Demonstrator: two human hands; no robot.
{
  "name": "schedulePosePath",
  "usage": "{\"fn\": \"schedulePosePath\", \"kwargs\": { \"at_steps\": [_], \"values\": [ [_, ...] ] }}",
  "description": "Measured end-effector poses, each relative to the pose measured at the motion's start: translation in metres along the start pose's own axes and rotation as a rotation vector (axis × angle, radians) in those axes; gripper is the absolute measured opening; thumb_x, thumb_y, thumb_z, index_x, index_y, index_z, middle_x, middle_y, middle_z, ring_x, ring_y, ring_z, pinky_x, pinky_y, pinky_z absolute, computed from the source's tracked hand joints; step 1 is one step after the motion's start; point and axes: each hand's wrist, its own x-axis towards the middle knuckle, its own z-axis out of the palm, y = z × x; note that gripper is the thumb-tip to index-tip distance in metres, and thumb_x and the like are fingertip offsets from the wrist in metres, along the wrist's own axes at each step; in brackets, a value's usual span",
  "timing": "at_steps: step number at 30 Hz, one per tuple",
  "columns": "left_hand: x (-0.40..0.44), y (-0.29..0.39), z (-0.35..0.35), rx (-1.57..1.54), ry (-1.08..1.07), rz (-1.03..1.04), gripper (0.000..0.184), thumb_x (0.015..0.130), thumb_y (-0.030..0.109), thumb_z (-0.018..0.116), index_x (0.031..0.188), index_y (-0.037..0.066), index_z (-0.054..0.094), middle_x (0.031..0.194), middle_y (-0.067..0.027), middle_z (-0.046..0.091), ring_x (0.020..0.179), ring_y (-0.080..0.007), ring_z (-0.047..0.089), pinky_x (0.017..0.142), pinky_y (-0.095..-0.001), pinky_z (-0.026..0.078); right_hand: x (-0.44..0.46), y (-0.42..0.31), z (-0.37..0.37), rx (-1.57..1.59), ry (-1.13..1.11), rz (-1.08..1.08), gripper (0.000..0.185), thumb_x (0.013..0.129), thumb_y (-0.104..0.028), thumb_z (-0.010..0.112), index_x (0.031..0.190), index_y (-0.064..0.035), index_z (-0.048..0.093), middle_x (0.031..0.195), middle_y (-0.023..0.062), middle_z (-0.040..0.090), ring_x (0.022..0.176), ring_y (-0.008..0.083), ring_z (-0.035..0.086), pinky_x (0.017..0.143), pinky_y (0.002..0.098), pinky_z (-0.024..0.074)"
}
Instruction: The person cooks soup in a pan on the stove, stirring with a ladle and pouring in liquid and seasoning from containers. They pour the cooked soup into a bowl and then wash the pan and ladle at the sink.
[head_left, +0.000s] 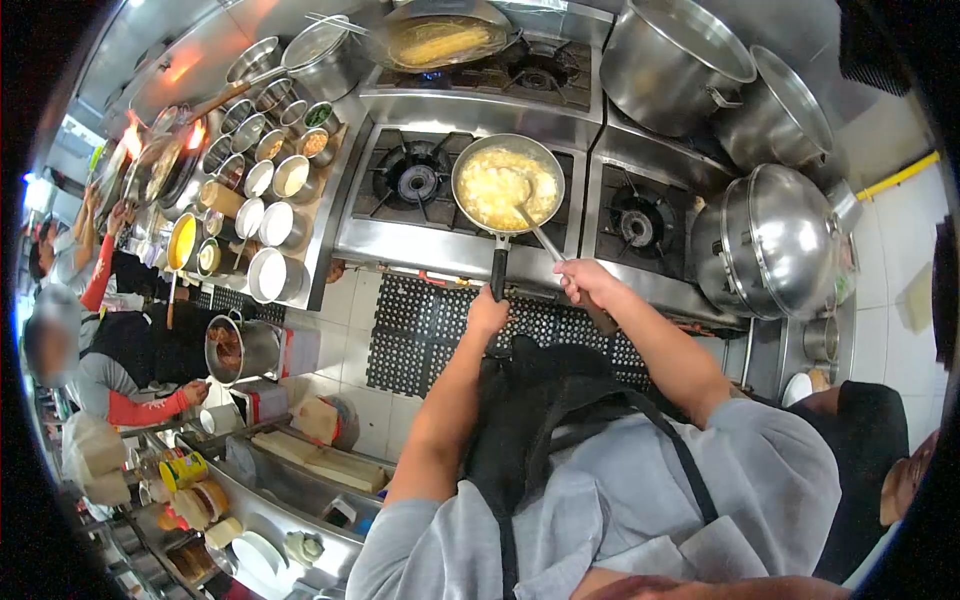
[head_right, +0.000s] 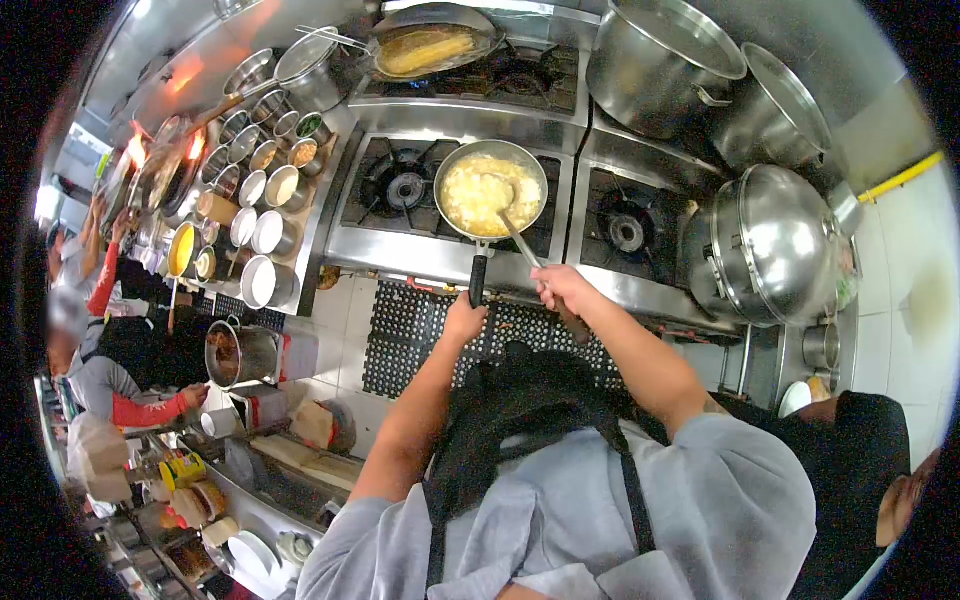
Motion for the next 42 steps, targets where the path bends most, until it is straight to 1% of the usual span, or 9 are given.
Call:
{"fn": "schedulePosePath", "kwargs": {
  "at_steps": [8,13,16,24,28,30,31,35,42],
  "values": [
    [-0.028,0.024,0.001,-0.064,0.093,-0.023,0.047,0.08,0.03,0.065,0.113,-0.002,0.054,0.097,-0.0285,0.065,0.096,-0.0443,0.062,0.086,-0.0476,0.048,-0.042,-0.045,-0.04,-0.509,-0.016,-0.174,0.021,0.095,-0.024,0.058,0.089,-0.0042,0.054,0.068,0.0005,0.048,0.047,0.0077,0.045,0.039,0.0262,0.0358],
    [-0.029,0.026,0.009,-0.114,0.138,-0.046,0.059,0.08,0.034,0.066,0.124,-0.002,0.049,0.097,-0.0294,0.065,0.096,-0.0436,0.063,0.084,-0.0476,0.048,-0.055,-0.047,-0.071,-1.153,0.252,-0.604,0.026,0.093,-0.025,0.057,0.099,0.0001,0.055,0.086,0.0201,0.064,0.077,0.0372,0.064,0.067,0.047,0.0483],
    [-0.036,0.034,0.007,-0.049,0.159,-0.022,0.064,0.08,0.031,0.066,0.13,-0.002,0.044,0.101,-0.0313,0.064,0.098,-0.0444,0.062,0.086,-0.0474,0.048,-0.071,-0.051,-0.074,-1.152,0.358,-0.512,0.03,0.093,-0.027,0.057,0.107,-0.0006,0.054,0.095,0.0253,0.064,0.095,0.0454,0.059,0.082,0.0518,0.0449],
    [-0.017,0.032,-0.015,0.199,0.075,-0.046,0.054,0.077,0.013,0.057,0.128,-0.002,0.048,0.104,-0.0317,0.063,0.1,-0.046,0.06,0.089,-0.05,0.047,0.004,-0.032,-0.094,-1.172,0.567,-0.669,0.038,0.09,-0.025,0.058,0.122,-0.0056,0.052,0.1,0.023,0.065,0.093,0.0414,0.063,0.079,0.0516,0.0488],
    [-0.011,0.022,-0.014,0.177,0.078,-0.034,0.058,0.077,0.012,0.058,0.132,-0.002,0.046,0.105,-0.0322,0.062,0.102,-0.0458,0.06,0.091,-0.0492,0.047,0.03,-0.002,-0.071,-1.105,0.505,-0.477,0.029,0.091,-0.024,0.055,0.109,-0.0007,0.056,0.097,0.0265,0.064,0.088,0.0442,0.063,0.079,0.0525,0.0492],
    [-0.013,0.027,-0.015,0.175,0.106,-0.042,0.058,0.077,0.014,0.059,0.132,-0.002,0.046,0.105,-0.0316,0.063,0.102,-0.0456,0.06,0.091,-0.0492,0.047,0.028,0.019,-0.05,-1.037,0.451,-0.682,0.029,0.092,-0.025,0.056,0.104,0.0018,0.056,0.083,0.0236,0.064,0.069,0.0373,0.065,0.064,0.0475,0.0517],
    [-0.017,0.028,-0.015,0.173,0.117,-0.047,0.058,0.077,0.015,0.06,0.132,-0.002,0.046,0.105,-0.0313,0.063,0.102,-0.0455,0.06,0.091,-0.0492,0.047,0.013,0.014,-0.039,-0.581,0.23,-0.298,0.023,0.092,-0.025,0.059,0.09,-0.0023,0.055,0.064,0.0098,0.054,0.048,0.0215,0.053,0.043,0.0363,0.0414],
    [-0.025,0.029,-0.023,0.085,0.114,0.057,0.055,0.082,0.026,0.065,0.128,0.0,0.051,0.11,-0.028,0.063,0.105,-0.0421,0.06,0.09,-0.046,0.047,-0.008,-0.028,-0.044,0.07,-0.18,0.105,0.017,0.092,-0.018,0.063,0.082,-0.0068,0.053,0.065,-0.0006,0.049,0.046,0.0084,0.045,0.038,0.0249,0.0342],
    [-0.05,-0.04,-0.028,-0.212,0.467,-0.034,0.044,0.089,0.031,0.061,0.118,-0.002,0.059,0.106,-0.0211,0.065,0.097,-0.0333,0.063,0.085,-0.0389,0.048,-0.065,-0.053,-0.04,-0.349,-0.009,-0.158,0.021,0.094,-0.02,0.06,0.081,-0.0045,0.054,0.064,-0.0004,0.048,0.047,0.0075,0.046,0.039,0.0229,0.0385]
  ]
}}
